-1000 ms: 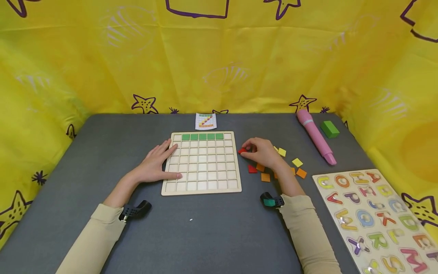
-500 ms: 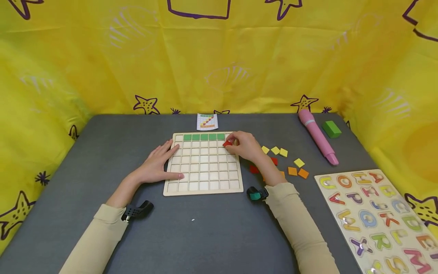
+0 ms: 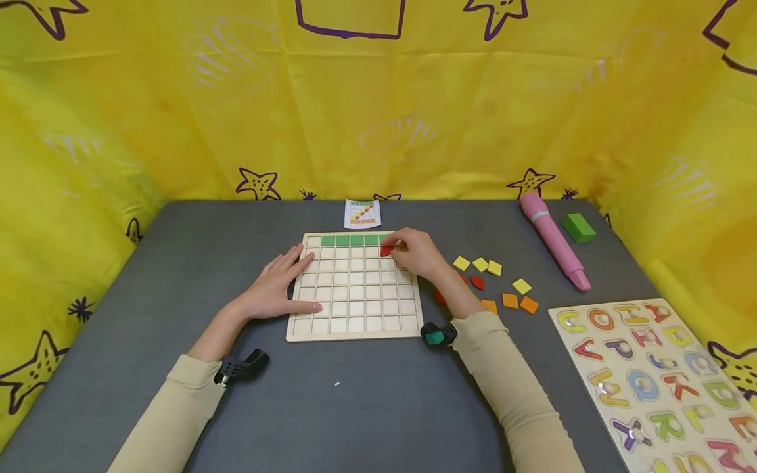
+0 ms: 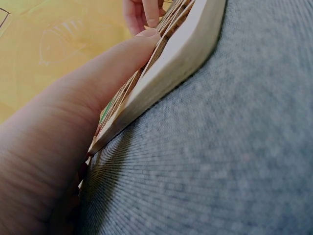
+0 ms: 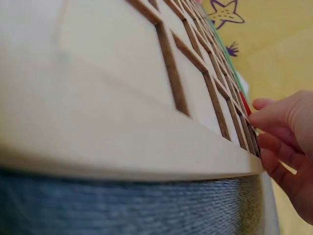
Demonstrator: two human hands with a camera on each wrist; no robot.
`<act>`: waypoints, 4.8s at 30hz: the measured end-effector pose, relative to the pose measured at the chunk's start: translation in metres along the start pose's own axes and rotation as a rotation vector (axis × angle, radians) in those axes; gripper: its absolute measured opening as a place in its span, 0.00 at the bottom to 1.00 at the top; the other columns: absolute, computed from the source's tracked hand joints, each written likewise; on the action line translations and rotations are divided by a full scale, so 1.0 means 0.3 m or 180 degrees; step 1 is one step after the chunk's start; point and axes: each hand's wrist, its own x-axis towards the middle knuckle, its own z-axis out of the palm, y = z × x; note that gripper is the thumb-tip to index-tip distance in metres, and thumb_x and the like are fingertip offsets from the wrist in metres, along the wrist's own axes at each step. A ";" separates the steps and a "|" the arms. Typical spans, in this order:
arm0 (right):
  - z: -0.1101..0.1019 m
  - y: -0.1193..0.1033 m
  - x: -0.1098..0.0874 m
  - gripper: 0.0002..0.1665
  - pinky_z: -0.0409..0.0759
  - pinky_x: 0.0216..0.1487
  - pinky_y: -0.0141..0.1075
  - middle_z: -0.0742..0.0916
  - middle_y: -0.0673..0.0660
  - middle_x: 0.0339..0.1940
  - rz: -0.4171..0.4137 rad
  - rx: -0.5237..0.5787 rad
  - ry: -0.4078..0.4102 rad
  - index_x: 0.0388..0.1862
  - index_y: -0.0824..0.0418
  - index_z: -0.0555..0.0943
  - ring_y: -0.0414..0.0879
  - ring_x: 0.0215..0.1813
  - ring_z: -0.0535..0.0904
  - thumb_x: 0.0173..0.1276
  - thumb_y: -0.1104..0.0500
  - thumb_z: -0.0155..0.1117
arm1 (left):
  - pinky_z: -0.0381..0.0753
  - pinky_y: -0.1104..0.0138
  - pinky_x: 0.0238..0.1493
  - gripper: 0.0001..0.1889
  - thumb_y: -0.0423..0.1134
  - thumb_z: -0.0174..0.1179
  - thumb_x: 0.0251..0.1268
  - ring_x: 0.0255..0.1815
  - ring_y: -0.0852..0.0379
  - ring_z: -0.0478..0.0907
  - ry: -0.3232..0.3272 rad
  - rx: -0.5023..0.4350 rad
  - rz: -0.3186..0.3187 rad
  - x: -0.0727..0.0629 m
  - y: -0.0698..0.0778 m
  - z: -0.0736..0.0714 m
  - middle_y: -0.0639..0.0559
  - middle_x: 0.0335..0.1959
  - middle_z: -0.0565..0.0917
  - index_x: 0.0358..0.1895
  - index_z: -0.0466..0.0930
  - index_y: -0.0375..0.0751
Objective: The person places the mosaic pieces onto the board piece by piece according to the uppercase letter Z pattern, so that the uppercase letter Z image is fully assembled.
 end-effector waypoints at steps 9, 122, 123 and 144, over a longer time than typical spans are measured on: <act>0.004 0.012 -0.032 0.11 0.76 0.43 0.42 0.87 0.57 0.46 0.0290 0.0219 0.0205 0.48 0.59 0.86 0.51 0.43 0.79 0.69 0.63 0.61 | 0.35 0.50 0.74 0.58 0.71 0.64 0.50 0.79 0.48 0.34 -0.0024 -0.0007 0.0002 0.002 0.005 0.004 0.42 0.80 0.39 0.79 0.46 0.44; -0.195 0.030 -0.231 0.09 0.79 0.45 0.39 0.87 0.51 0.38 0.0473 0.0097 -0.0604 0.45 0.60 0.85 0.46 0.40 0.80 0.68 0.59 0.65 | 0.34 0.50 0.74 0.58 0.66 0.68 0.49 0.79 0.46 0.34 -0.0053 -0.0114 0.0118 -0.009 0.001 -0.009 0.41 0.79 0.38 0.79 0.47 0.43; -0.209 0.034 -0.247 0.09 0.78 0.43 0.38 0.86 0.50 0.37 0.0484 0.0071 -0.0690 0.45 0.59 0.85 0.46 0.39 0.79 0.68 0.60 0.66 | 0.34 0.50 0.74 0.59 0.66 0.69 0.48 0.79 0.46 0.33 -0.0069 -0.0139 0.0133 -0.010 0.002 -0.011 0.40 0.79 0.38 0.78 0.48 0.42; -0.178 0.059 -0.268 0.09 0.72 0.27 0.32 0.80 0.46 0.22 0.0165 -0.0274 -0.0586 0.34 0.57 0.84 0.40 0.23 0.73 0.60 0.55 0.74 | 0.31 0.49 0.73 0.68 0.68 0.73 0.39 0.78 0.46 0.27 -0.0516 -0.0193 0.0106 -0.039 0.015 -0.041 0.40 0.79 0.30 0.79 0.40 0.41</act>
